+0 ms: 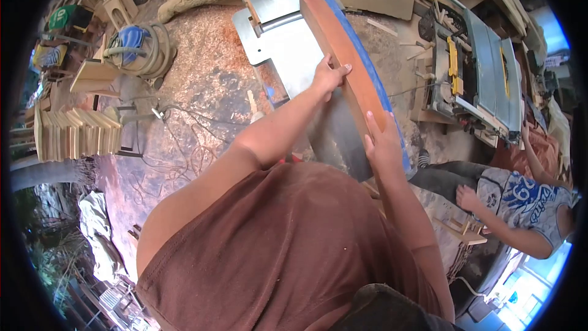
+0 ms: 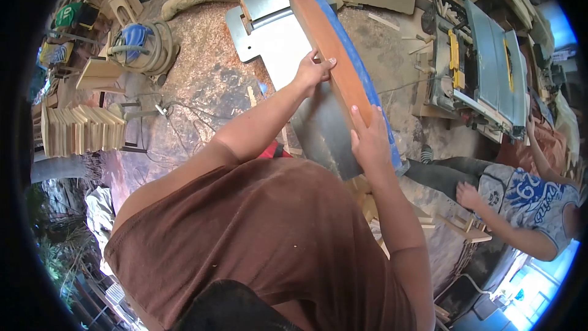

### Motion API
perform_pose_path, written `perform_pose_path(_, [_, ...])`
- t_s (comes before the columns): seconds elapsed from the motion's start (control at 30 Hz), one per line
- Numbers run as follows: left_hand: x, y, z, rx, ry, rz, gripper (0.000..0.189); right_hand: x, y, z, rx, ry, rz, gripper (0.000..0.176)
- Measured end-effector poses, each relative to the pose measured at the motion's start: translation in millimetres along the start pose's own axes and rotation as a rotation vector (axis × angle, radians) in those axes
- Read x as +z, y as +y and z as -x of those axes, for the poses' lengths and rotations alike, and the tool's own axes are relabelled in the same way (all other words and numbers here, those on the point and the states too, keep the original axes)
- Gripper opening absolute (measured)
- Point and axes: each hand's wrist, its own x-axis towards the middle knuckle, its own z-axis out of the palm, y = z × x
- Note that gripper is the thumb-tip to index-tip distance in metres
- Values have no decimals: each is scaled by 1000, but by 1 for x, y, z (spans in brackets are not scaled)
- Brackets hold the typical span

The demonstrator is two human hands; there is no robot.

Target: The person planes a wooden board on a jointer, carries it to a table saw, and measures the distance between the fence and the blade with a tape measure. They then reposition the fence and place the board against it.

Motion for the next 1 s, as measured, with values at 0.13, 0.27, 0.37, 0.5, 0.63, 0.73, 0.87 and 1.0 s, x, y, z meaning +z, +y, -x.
perform_pose_path(0.13, [-7, 14, -9, 21, 6, 20, 65, 10, -1, -17, -34, 39, 12, 67])
perform_pose_path(0.27, [-17, 28, -27, 32, 12, 28, 68, 15, -9, -41, -29, 47, 28, 68])
perform_pose_path(0.37, [-23, 36, -43, 41, 55, 26, 70, 20, -14, -60, -36, 68, 31, 69])
perform_pose_path(0.5, [-31, 26, -76, 54, 155, 44, 64, 25, -20, -84, -32, 75, 45, 69])
perform_pose_path(0.63, [-44, 15, -92, 87, -6, 65, 49, 32, -25, -107, -29, 88, 52, 70])
perform_pose_path(0.73, [-43, 13, -83, 84, 65, 88, 42, 37, -31, -124, -20, 85, 66, 70])
perform_pose_path(0.87, [-34, -13, -39, 47, -58, 197, 50, 43, -35, -151, -25, 111, 77, 69])
perform_pose_path(1.0, [-23, -35, 18, -139, -196, 308, 42, 52, -37, -181, -37, 108, 79, 69])
